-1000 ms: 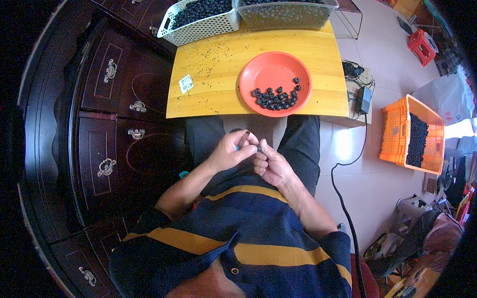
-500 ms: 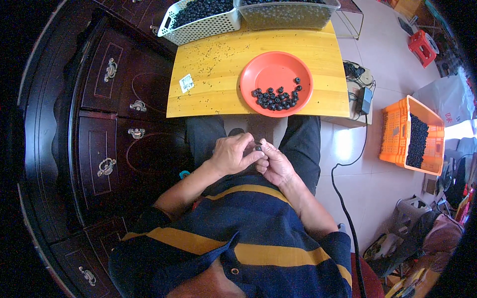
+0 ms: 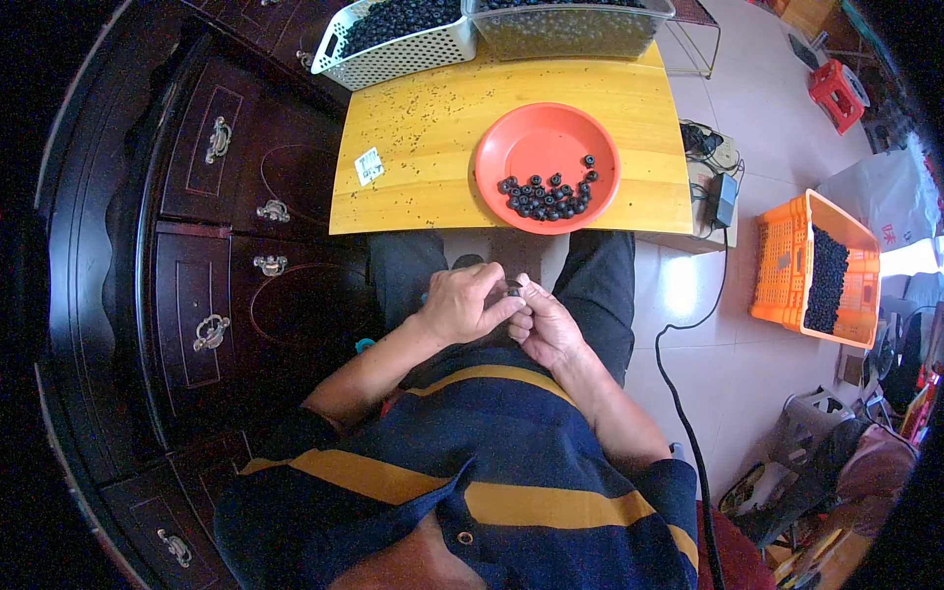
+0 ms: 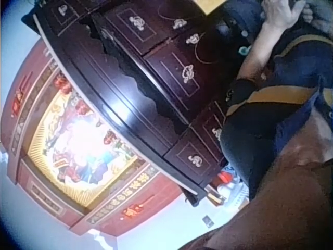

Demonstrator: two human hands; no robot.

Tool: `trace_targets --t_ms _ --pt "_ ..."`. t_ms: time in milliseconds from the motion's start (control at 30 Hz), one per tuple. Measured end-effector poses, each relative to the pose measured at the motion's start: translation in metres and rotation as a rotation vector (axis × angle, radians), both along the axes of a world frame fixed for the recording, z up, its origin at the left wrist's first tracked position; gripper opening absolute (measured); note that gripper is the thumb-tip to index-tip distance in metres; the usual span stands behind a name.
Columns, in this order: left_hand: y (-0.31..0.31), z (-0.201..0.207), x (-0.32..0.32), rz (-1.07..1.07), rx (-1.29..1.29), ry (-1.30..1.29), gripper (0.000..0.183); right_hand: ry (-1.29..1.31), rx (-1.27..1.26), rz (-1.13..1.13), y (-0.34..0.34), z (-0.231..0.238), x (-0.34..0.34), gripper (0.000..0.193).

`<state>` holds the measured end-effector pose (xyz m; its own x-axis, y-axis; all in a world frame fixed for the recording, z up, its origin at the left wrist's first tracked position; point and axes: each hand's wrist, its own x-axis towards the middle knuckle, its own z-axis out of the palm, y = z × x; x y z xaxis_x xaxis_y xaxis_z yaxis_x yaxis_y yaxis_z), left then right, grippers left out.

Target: Sorting small black fruits, likely grapes or berries, into different containers by hand.

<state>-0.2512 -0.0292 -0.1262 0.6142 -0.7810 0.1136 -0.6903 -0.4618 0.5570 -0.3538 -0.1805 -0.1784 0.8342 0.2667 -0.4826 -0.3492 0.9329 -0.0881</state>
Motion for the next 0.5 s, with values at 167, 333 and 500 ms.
trace_targets --t_ms 167,333,500 --pt "-0.001 -0.005 -0.001 -0.014 0.001 -0.035 0.040 0.032 -0.055 -0.004 0.001 0.007 0.002 0.020" --pt "-0.002 -0.013 -0.003 -0.048 0.031 -0.057 0.041 0.057 -0.086 0.008 0.004 0.005 0.004 0.021" --pt "-0.004 -0.008 0.002 -0.032 0.028 -0.011 0.041 0.107 0.006 -0.015 0.006 0.007 0.007 0.023"
